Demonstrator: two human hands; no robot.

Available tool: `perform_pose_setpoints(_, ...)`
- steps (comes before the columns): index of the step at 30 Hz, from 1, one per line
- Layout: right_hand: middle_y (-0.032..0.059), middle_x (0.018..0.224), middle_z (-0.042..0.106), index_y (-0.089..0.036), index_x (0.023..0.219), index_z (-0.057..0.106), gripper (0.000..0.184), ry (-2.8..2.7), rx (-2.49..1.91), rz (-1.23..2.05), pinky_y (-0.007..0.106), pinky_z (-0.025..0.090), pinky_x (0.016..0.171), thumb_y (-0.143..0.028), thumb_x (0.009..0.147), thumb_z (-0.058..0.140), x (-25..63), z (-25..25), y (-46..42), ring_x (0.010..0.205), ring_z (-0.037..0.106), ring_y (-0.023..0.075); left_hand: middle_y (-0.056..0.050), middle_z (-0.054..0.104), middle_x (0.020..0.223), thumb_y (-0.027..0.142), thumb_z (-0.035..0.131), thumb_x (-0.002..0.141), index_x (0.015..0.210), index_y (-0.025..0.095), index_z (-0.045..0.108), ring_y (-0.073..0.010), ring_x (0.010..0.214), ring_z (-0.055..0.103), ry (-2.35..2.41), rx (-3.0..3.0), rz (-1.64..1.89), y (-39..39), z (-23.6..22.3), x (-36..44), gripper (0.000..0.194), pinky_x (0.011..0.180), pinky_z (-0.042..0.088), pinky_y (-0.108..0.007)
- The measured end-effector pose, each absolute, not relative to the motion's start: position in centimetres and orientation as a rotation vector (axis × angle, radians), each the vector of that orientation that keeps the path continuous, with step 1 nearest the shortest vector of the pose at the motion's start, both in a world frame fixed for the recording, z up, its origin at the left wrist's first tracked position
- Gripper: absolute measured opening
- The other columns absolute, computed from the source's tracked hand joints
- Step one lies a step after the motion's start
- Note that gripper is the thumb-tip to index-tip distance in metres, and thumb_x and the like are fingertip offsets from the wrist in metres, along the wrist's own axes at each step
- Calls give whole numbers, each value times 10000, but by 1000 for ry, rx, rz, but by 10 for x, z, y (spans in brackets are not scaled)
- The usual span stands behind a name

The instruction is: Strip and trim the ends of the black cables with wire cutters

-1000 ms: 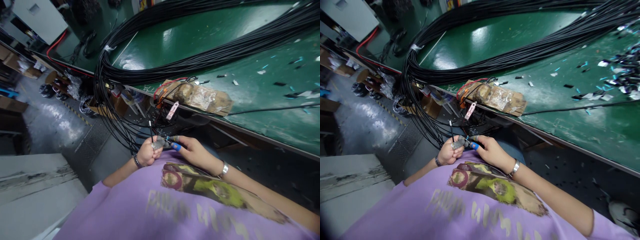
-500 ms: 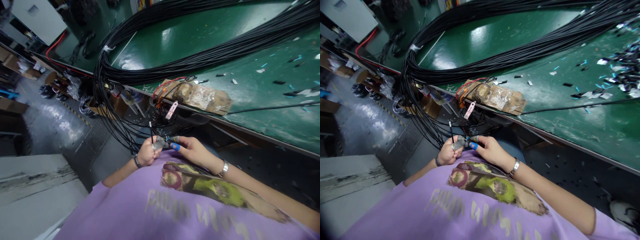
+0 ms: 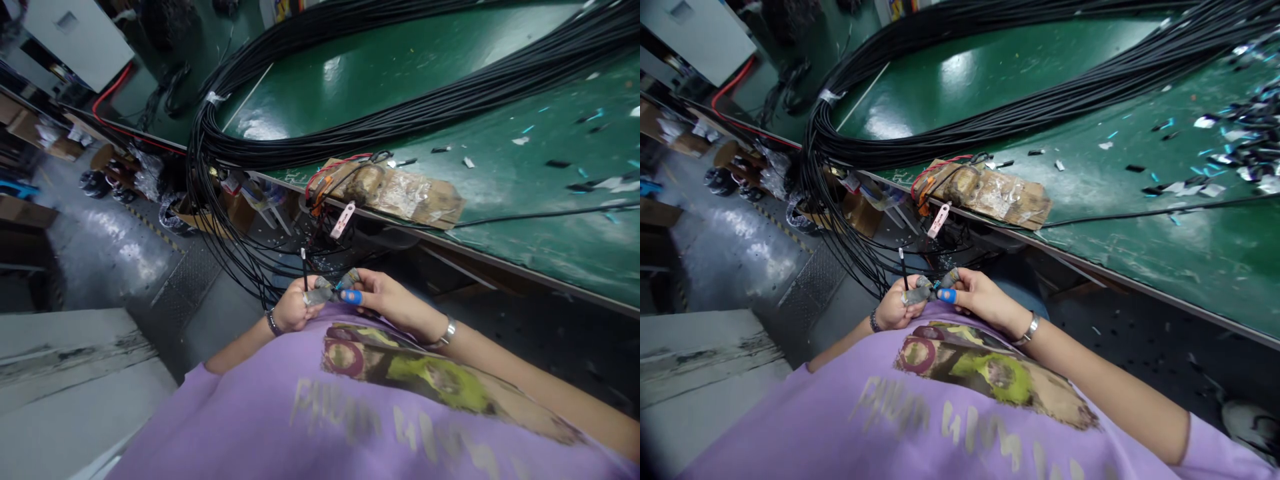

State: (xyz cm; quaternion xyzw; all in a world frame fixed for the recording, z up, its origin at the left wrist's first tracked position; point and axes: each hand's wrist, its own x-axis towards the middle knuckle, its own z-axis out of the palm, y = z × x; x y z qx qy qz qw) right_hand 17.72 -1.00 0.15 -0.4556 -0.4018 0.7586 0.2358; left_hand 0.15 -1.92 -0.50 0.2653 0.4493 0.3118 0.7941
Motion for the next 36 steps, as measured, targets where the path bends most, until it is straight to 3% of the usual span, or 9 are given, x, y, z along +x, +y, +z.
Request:
perform_pose_setpoints(5,-90,496,435,-174,701,505,471,-1037,-1283,2043,193,246,419,-492,520,803,179,-3,-11,440,341,42,97,328,312,301,693,585,640,152,496,-17,259,186,923,550,693,-20,-7,-1,253,321,86,-169)
perform_pose_setpoints(11,-28,625,576,-176,721,500,536,-806,-1204,2100,197,194,377,-614,538,749,178,-5,-8,401,292,20,105,307,314,257,660,584,623,167,472,-18,264,160,901,511,697,-18,-5,1,212,317,85,-165)
perform_pose_setpoints(17,-47,588,525,-178,698,494,510,-1010,-1180,2176,207,217,386,-598,543,739,170,-4,-5,406,281,31,89,336,322,269,623,634,643,145,526,-19,260,177,907,574,631,-19,-3,2,157,326,86,-172)
perform_pose_setpoints(21,-30,613,534,-186,705,513,408,-1577,-1367,1653,249,364,502,-530,611,712,167,-1,-7,536,430,103,92,340,323,250,651,591,612,157,490,-16,255,193,966,556,649,-21,-6,2,187,323,87,-171)
perform_pose_setpoints(27,43,798,615,-191,888,524,214,-1947,-1341,1004,291,464,619,-334,751,604,175,5,-13,698,571,179,101,327,316,301,652,600,638,173,464,-21,255,191,1003,551,742,-20,-8,3,231,329,77,-177)
perform_pose_setpoints(32,78,875,613,-193,856,532,111,-2223,-1185,619,282,460,626,-172,749,514,181,5,-16,723,576,183,102,338,328,373,674,607,647,177,448,-22,266,201,1054,604,757,-21,-6,5,302,341,87,-187)
perform_pose_setpoints(36,89,809,596,-177,791,537,85,-2351,-1166,611,285,421,614,-147,748,471,178,11,-13,703,543,186,98,357,336,403,681,622,633,175,444,-20,274,215,1087,655,745,-24,-3,6,329,337,107,-181)
